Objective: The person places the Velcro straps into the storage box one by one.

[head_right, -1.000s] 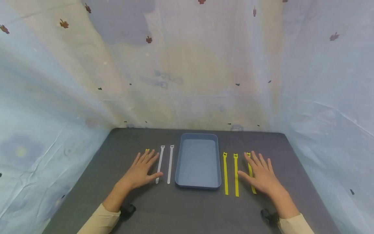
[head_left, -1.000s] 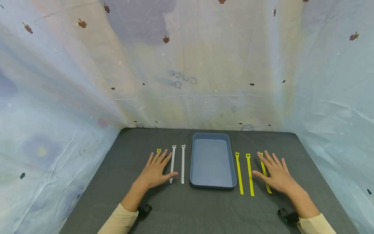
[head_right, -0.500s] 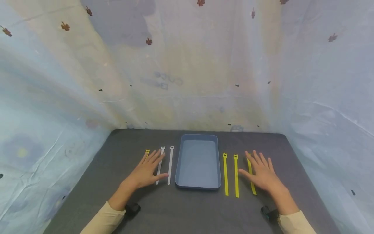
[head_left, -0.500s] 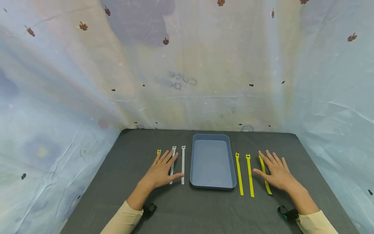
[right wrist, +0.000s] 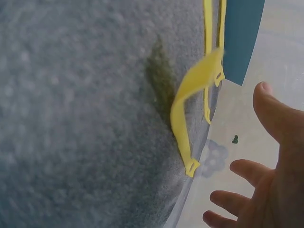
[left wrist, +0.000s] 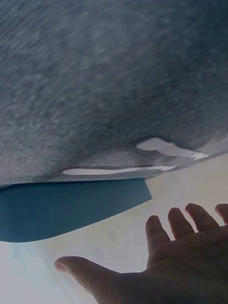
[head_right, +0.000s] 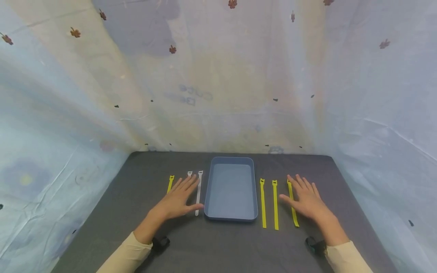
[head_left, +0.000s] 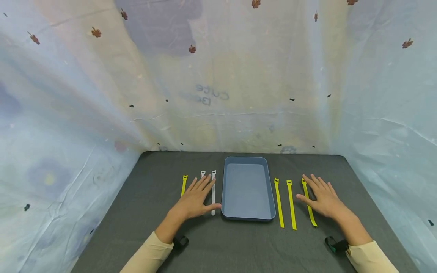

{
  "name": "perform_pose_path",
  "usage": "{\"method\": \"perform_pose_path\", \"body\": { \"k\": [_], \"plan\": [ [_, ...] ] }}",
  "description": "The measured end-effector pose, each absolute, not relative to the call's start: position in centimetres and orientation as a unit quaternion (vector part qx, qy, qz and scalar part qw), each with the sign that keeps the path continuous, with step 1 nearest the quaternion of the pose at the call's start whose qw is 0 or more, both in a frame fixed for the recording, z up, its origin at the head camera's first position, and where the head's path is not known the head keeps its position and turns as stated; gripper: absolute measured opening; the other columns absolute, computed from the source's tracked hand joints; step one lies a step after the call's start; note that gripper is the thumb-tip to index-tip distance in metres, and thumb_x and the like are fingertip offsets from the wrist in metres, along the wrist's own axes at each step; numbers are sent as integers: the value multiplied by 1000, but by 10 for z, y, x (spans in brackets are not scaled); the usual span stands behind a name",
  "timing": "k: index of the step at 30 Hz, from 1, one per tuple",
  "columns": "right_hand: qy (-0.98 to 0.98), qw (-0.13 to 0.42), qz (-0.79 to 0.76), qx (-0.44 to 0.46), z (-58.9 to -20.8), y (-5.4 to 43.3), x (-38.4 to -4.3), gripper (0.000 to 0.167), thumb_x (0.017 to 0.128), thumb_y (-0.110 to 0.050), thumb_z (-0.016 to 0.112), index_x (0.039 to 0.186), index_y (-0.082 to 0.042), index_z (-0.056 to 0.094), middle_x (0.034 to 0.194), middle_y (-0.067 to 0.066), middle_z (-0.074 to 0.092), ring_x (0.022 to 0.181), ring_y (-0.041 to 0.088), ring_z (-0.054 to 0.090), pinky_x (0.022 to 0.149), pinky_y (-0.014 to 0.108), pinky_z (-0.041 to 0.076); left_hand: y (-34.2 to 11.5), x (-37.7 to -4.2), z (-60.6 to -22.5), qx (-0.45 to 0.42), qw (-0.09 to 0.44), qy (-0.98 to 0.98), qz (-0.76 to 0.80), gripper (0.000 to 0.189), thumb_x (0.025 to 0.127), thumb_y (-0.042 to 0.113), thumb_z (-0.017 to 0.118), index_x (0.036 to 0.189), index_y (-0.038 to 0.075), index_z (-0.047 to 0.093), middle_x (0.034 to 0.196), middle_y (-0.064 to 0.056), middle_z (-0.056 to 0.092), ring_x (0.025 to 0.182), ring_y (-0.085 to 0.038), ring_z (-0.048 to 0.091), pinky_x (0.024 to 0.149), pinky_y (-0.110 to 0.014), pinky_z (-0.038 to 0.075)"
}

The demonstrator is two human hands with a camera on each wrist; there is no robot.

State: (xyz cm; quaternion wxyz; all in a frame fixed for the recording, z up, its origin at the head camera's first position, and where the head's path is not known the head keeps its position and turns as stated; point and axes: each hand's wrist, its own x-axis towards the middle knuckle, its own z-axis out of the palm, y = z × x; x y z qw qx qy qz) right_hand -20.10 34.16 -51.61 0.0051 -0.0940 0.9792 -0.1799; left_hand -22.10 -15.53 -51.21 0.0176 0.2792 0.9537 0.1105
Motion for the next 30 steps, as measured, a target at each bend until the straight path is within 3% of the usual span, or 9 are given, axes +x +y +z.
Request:
{"method": "perform_pose_path", "body": {
  "k": [10,20,26,30],
  "plan": [
    [977,1,-193,-92,-519,345,-213,93,103,-57,68,162,7,37,160,43,34,144,65,33,113,83,29,-144,-218,-510,298,33,947,113,109,97,79,58,172,8,23,180,-12,15,165,-37,19,133,-58,14],
    [969,-2,-231,-90,-518,345,-220,76,105,-41,71,155,10,44,152,40,45,141,63,37,112,81,30,-134,-218,-512,321,43,939,117,115,94,80,61,172,6,19,180,-14,15,165,-34,18,134,-58,14],
    [965,-19,-245,-94,-518,348,-221,68,103,-33,76,147,12,51,137,38,57,120,55,57,97,74,48,-128,-217,-514,329,54,936,116,121,90,80,65,173,5,16,180,-14,13,166,-33,16,134,-55,13],
    [964,-20,-251,-82,-520,350,-223,65,102,-30,78,144,13,54,132,38,60,113,53,62,91,69,53,-125,-215,-514,328,60,935,119,125,88,81,67,173,6,16,181,-12,11,166,-30,14,135,-52,11]
  ]
}}
